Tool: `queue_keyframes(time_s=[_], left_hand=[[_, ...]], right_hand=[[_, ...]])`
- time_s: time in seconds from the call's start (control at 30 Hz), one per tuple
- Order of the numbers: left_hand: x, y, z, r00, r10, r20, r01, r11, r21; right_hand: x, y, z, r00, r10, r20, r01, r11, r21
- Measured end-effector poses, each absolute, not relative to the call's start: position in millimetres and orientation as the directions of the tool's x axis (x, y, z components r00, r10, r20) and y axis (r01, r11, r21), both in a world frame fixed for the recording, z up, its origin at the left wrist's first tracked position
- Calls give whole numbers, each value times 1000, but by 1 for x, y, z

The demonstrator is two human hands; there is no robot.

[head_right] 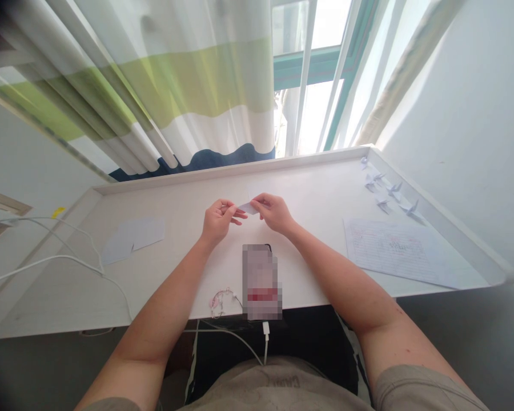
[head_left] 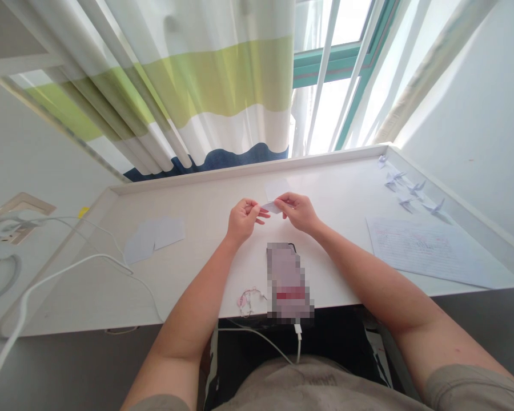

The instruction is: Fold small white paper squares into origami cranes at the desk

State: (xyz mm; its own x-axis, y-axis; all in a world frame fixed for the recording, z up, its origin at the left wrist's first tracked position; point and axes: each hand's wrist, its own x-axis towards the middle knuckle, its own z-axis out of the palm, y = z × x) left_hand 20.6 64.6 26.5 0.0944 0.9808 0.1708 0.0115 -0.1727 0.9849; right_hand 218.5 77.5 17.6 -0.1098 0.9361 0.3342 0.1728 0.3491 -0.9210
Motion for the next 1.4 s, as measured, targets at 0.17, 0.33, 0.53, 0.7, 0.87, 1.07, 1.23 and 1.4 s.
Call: queue_keyframes(time_s=[0.17, 0.33, 0.53, 0.7, 0.87, 1.07, 1.23, 1.4], left_hand=[[22, 66, 27, 64, 986, 151, 0, -151, 988], [23, 64, 25, 105, 983, 153, 16, -156, 988], [22, 65, 25, 114, 985, 133, 16, -136, 991], [24, 67, 20, 110, 980, 166, 35, -171, 985], [27, 67, 17, 220, 969, 110, 21, -117, 993], [23, 66, 22, 120, 984, 129, 14, -131, 991], [19, 68, 19, 122, 982, 143, 127, -159, 979], [11, 74, 11, 152, 931, 331, 451, -363, 816]], right_hand=[[218, 78, 16, -115, 936, 333, 175, 349, -921], [218, 77, 16, -135, 933, 335, 172, 355, -919], [219, 79, 15, -124, 936, 330, 172, 348, -922], [216, 80, 13, -123, 946, 301, 167, 318, -933], [210, 77, 13, -186, 940, 285, 99, 307, -947], [215, 76, 16, -244, 936, 254, 81, 281, -956], [221, 78, 14, -224, 945, 239, 257, 293, -921], [227, 88, 4, -328, 844, 424, 428, 533, -730]])
